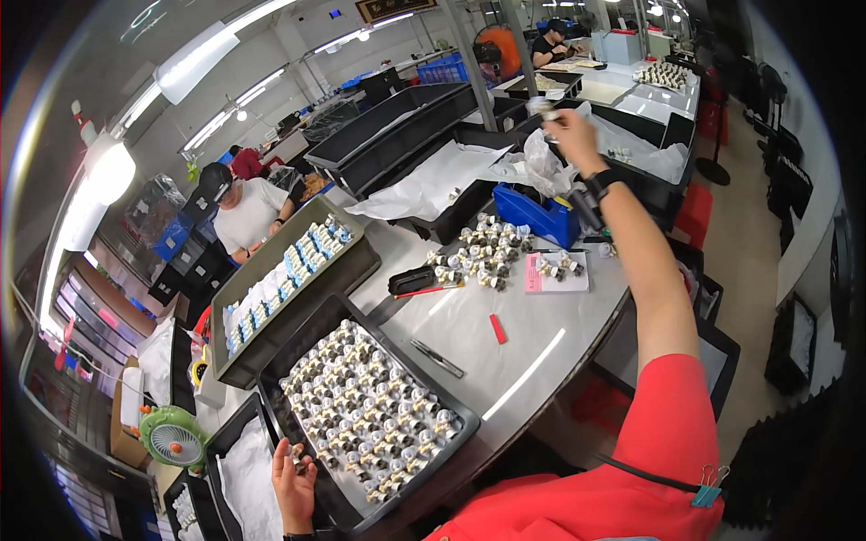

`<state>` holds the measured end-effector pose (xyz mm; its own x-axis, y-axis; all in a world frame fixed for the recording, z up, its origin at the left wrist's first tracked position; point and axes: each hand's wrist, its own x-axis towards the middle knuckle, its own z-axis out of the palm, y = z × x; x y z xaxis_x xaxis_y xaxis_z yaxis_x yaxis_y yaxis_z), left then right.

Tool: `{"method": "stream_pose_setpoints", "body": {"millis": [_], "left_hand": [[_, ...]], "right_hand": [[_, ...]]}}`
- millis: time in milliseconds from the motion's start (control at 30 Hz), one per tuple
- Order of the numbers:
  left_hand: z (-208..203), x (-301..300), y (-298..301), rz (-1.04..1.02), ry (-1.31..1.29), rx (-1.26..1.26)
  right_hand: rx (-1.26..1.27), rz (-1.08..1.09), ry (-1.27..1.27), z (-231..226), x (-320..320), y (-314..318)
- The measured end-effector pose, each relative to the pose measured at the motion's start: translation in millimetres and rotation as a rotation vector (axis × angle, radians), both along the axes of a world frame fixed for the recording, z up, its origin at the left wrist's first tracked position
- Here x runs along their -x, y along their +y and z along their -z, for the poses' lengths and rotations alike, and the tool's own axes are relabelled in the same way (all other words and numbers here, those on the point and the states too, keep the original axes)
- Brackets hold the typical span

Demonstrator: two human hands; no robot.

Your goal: The person picks small cylindrical components from a tray and places them into a black bin lined with white tissue paper. They use a small tool to adjust or mark each component before arranging them in rows within the bin.

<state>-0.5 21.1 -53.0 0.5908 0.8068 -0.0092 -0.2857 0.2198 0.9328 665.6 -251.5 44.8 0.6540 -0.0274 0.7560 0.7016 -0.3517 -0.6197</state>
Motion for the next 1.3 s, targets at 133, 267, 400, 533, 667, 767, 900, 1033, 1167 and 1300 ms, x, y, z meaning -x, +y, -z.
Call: {"method": "stream_pose_setpoints", "body": {"millis": [133, 267, 400, 533, 667, 767, 900, 1033, 1167, 1300], "left_hand": [[-4.0, 0.4, 0.6, -0.013, 0.053, 0.028], [-6.3, -2.5, -2.7, -0.072, 0.124, 0.039], [-24.0, -9.9, -18.2, 0.018, 0.19, -0.02], [-28.9, -18.2, -23.8, -0.028, 0.216, -0.017], [-28.7, -22.5, -24.4, -0.07, 0.228, -0.015], [-25.6, -20.5, -21.8, -0.052, 0.215, -0.023], [-25.2, -18.0, -23.8, -0.078, 0.226, -0.033], [-27.2, -20.9, -28.3, -0.101, 0.209, -0.028], [-28.7, -23.9, -29.6, -0.101, 0.19, -0.029], [-22.9, -21.7, -21.4, -0.072, 0.199, -0.022]], "right_hand": [[0.245, 0.332, 0.187, 29.3, -81.0, -72.0], [0.433, 0.41, 0.43, 45.9, -112.6, -94.7], [0.45, 0.444, 0.44, 57.7, -131.0, -87.2], [0.468, 0.449, 0.453, 65.9, -152.3, -78.0], [0.587, 0.387, 0.511, 66.2, -166.2, -69.9], [0.609, 0.332, 0.565, 67.4, -171.0, -63.3], [0.676, 0.355, 0.791, 55.9, -160.5, -52.9], [0.674, 0.417, 0.808, 53.0, -147.1, -54.1], [0.496, 0.427, 0.513, 49.3, -143.3, -60.8], [0.161, 0.494, 0.125, 55.4, -146.8, -67.4]]}}
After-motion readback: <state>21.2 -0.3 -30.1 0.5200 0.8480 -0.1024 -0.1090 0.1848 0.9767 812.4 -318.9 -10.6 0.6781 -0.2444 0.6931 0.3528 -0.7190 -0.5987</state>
